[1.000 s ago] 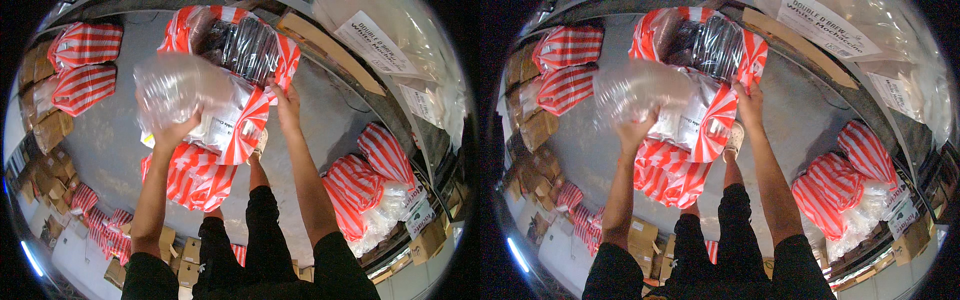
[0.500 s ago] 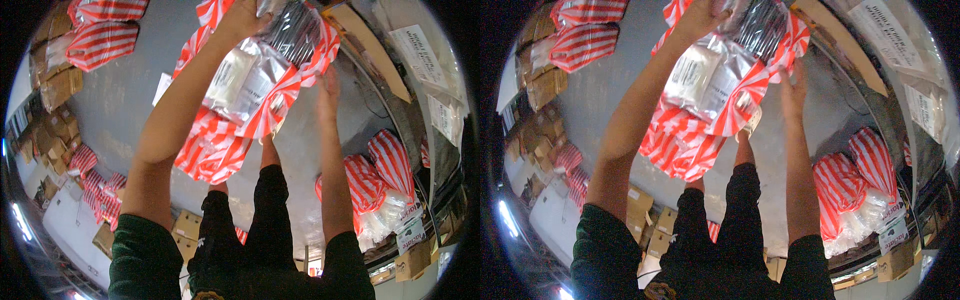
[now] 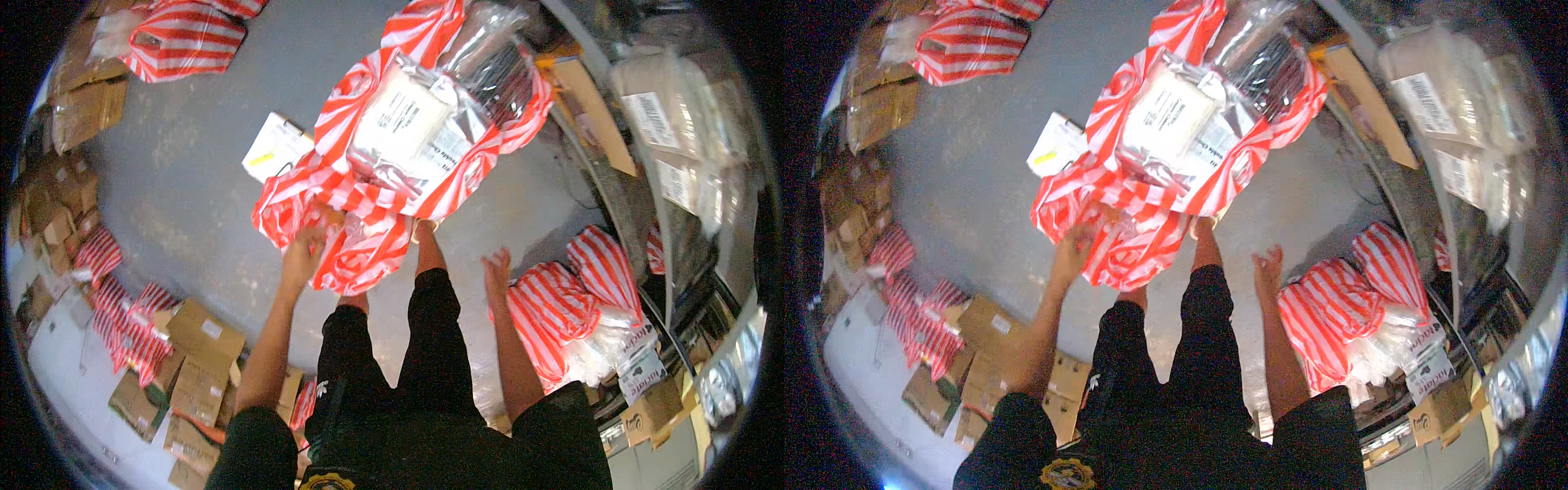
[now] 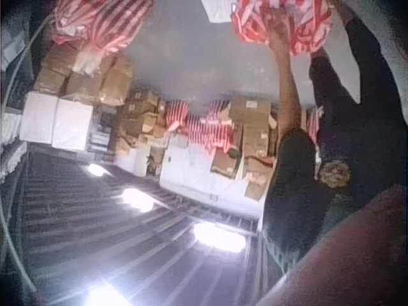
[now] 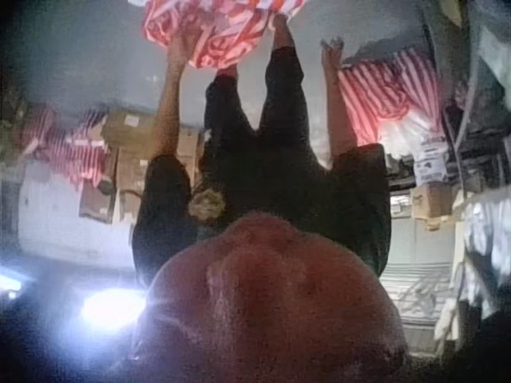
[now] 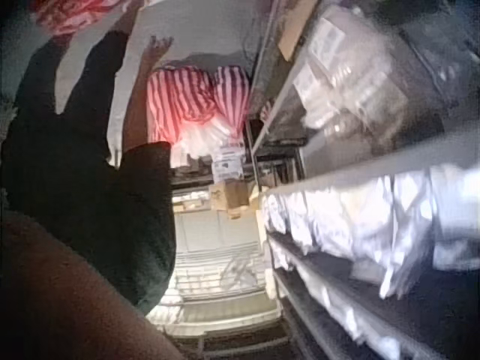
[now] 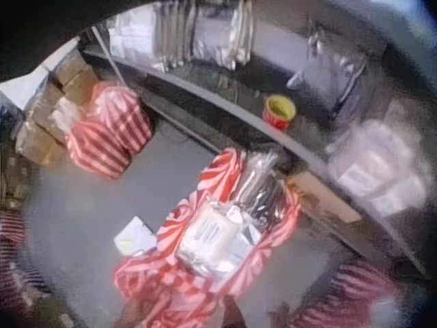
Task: The person organizes and packs items into red and white striped bags in a warehouse. They use a yellow highlighter to mark a checklist on a clipboard and a smartphone to verify details. The person handles plastic bottles and bubble-wrapped packages, placing them into the bags and occasionally moving the bags to different locations.
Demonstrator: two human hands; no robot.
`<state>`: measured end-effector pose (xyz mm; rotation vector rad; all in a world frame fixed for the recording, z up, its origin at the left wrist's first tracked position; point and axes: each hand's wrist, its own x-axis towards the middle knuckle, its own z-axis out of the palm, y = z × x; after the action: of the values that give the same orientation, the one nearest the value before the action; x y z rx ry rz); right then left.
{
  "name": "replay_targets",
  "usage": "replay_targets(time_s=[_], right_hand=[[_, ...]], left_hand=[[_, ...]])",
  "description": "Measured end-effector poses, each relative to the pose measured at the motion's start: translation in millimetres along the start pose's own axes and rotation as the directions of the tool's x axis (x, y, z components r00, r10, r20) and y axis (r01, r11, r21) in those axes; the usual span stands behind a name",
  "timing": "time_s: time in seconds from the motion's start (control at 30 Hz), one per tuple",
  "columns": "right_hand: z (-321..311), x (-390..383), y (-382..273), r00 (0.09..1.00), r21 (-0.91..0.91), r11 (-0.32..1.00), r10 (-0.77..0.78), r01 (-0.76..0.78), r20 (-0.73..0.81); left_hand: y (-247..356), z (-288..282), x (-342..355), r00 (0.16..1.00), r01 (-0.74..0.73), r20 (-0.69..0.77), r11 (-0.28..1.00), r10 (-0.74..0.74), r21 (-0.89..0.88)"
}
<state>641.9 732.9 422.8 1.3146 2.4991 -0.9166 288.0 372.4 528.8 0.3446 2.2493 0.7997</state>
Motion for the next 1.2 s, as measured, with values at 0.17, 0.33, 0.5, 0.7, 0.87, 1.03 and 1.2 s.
replay_targets(time_s=[0.17, 0.33, 0.5, 0.7, 0.87, 1.03, 1.2], right_hand=[[-31, -34, -85, 0.914, 0.603, 0.731, 0.406, -0.32, -0.008], [-49, 119, -179, 0.996, 0.602, 0.797, 0.005, 0.053, -0.094], [-59, 335, -295, 0.814, 0.018, 0.835, -0.531, 0.55, -0.236], [-80, 452, -331, 0.846, -0.419, 0.784, -0.529, 0.457, -0.068], [-103, 448, -297, 0.858, -0.025, 0.858, -0.513, 0.514, 0.021], [-108, 360, -221, 0.911, 0.584, 0.806, -0.167, -0.093, 0.376], [-134, 337, -193, 0.825, 0.155, 0.987, -0.124, 0.045, 0.552]], left_hand=[[33, 31, -56, 0.985, 0.065, 0.173, 0.939, -0.006, -0.336], [86, 38, -26, 0.98, -0.002, 0.18, 0.911, 0.084, -0.411], [133, 32, 65, 0.989, -0.018, 0.123, 0.903, 0.078, -0.428], [210, 51, 212, 0.969, -0.242, -0.161, 0.838, 0.187, -0.489], [257, 58, 332, 0.958, -0.284, -0.146, 0.898, 0.249, -0.335], [282, 78, 430, 0.79, -0.561, -0.187, 0.812, 0.584, 0.161], [279, 94, 478, 0.686, -0.434, -0.12, 0.536, 0.717, 0.724]])
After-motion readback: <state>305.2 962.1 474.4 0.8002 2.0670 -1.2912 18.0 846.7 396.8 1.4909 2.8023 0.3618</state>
